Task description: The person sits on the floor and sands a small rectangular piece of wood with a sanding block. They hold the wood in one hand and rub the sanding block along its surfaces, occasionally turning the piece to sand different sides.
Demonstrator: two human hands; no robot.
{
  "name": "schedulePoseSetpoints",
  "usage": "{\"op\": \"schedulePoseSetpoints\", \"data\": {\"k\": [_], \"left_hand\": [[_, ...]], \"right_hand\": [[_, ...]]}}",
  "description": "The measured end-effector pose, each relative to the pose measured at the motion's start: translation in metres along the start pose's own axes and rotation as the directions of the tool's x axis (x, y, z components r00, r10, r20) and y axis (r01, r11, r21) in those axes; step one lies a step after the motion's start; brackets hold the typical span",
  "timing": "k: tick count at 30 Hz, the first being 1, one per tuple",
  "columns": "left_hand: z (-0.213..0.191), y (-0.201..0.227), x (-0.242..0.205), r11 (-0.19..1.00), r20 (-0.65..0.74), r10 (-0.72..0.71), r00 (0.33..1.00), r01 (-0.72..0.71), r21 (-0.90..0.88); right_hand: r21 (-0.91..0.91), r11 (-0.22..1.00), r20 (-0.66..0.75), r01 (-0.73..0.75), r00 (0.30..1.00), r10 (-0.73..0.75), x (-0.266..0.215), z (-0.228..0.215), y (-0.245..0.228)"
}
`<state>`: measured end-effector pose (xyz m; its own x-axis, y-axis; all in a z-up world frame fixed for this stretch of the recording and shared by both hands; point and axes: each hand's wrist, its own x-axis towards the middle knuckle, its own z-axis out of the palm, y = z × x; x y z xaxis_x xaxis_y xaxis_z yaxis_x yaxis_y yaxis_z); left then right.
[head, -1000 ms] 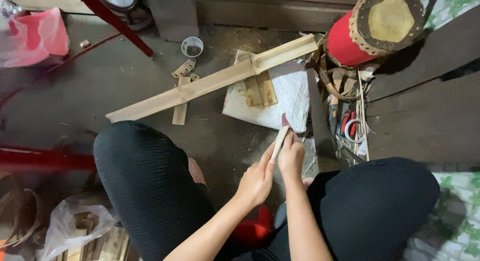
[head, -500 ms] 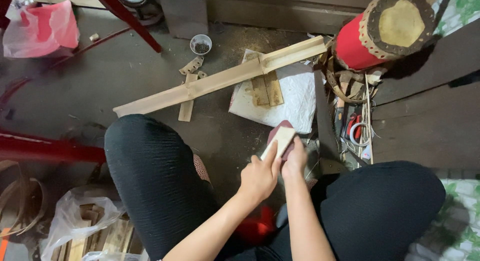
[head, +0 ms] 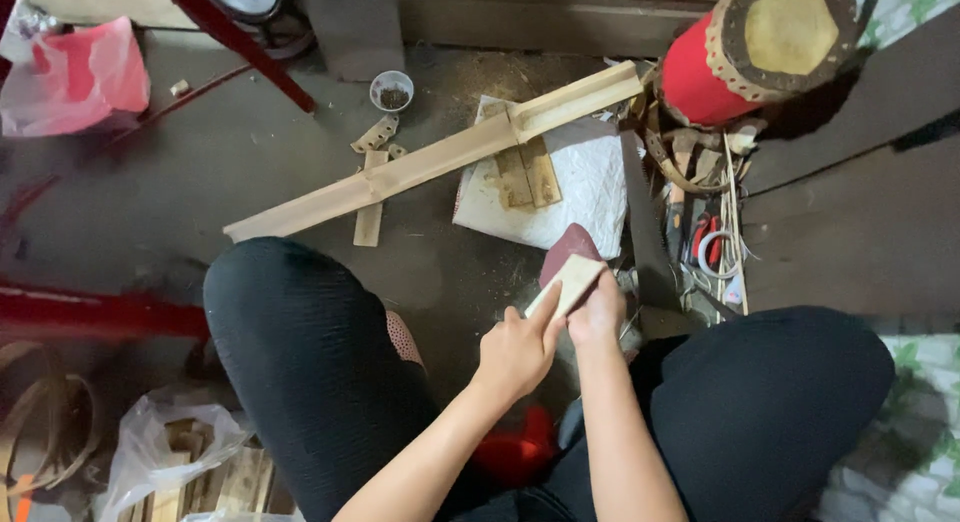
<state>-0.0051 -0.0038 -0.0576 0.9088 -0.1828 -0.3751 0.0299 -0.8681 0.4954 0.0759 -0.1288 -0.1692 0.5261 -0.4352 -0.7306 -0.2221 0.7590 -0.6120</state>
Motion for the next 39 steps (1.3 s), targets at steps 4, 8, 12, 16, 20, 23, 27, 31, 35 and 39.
{"op": "schedulePoseSetpoints", "data": {"k": [4, 8, 12, 16, 20, 23, 27, 31, 35, 39], "left_hand": [[-0.002, 0.008, -0.001, 0.999, 0.021, -0.007, 1.000, 0.008, -0.046], [-0.004, 0.012, -0.005, 0.999, 0.064, 0.034, 0.997, -0.032, -0.039], [-0.010, 0.010, 0.010, 0.999, -0.025, -0.028, 0.999, 0.027, -0.030], [-0.003, 0.018, -0.008, 1.000, 0.015, 0.006, 1.000, -0.006, 0.009], [-0.004, 0.011, 0.005, 0.999, 0.054, -0.021, 0.998, 0.023, -0.038], [-0.012, 0.020, -0.003, 0.998, 0.092, -0.039, 0.995, 0.043, -0.046], [-0.018, 0.022, -0.007, 0.999, 0.142, -0.015, 0.990, 0.019, -0.031], [-0.010, 0.015, 0.001, 0.996, 0.096, -0.062, 0.993, 0.068, -0.058], [-0.020, 0.025, -0.003, 0.996, 0.165, -0.024, 0.986, 0.038, -0.082], [-0.010, 0.010, 0.011, 0.995, 0.133, -0.073, 0.988, 0.081, -0.061]], "right_hand": [[0.004, 0.999, 0.040, 0.046, 0.998, -0.046, 0.029, -0.009, 0.012], [0.096, 0.995, 0.018, -0.008, 1.000, 0.006, 0.057, -0.021, 0.018], [0.028, 1.000, 0.055, -0.004, 0.998, 0.003, -0.025, 0.016, -0.010], [-0.031, 0.999, -0.008, -0.010, 1.000, 0.009, 0.029, -0.019, 0.007], [0.059, 0.998, -0.013, -0.012, 1.000, 0.013, -0.016, 0.003, -0.006], [0.031, 0.999, -0.072, 0.018, 0.997, -0.016, -0.016, -0.006, -0.006], [0.123, 0.992, -0.126, 0.025, 0.992, -0.009, 0.007, -0.015, -0.002], [0.110, 0.994, -0.102, 0.018, 0.995, -0.007, -0.002, -0.008, -0.004], [0.089, 0.994, 0.007, -0.066, 0.998, 0.066, 0.025, -0.014, -0.005], [0.175, 0.982, -0.006, -0.076, 0.997, 0.078, -0.008, 0.002, -0.010]]}}
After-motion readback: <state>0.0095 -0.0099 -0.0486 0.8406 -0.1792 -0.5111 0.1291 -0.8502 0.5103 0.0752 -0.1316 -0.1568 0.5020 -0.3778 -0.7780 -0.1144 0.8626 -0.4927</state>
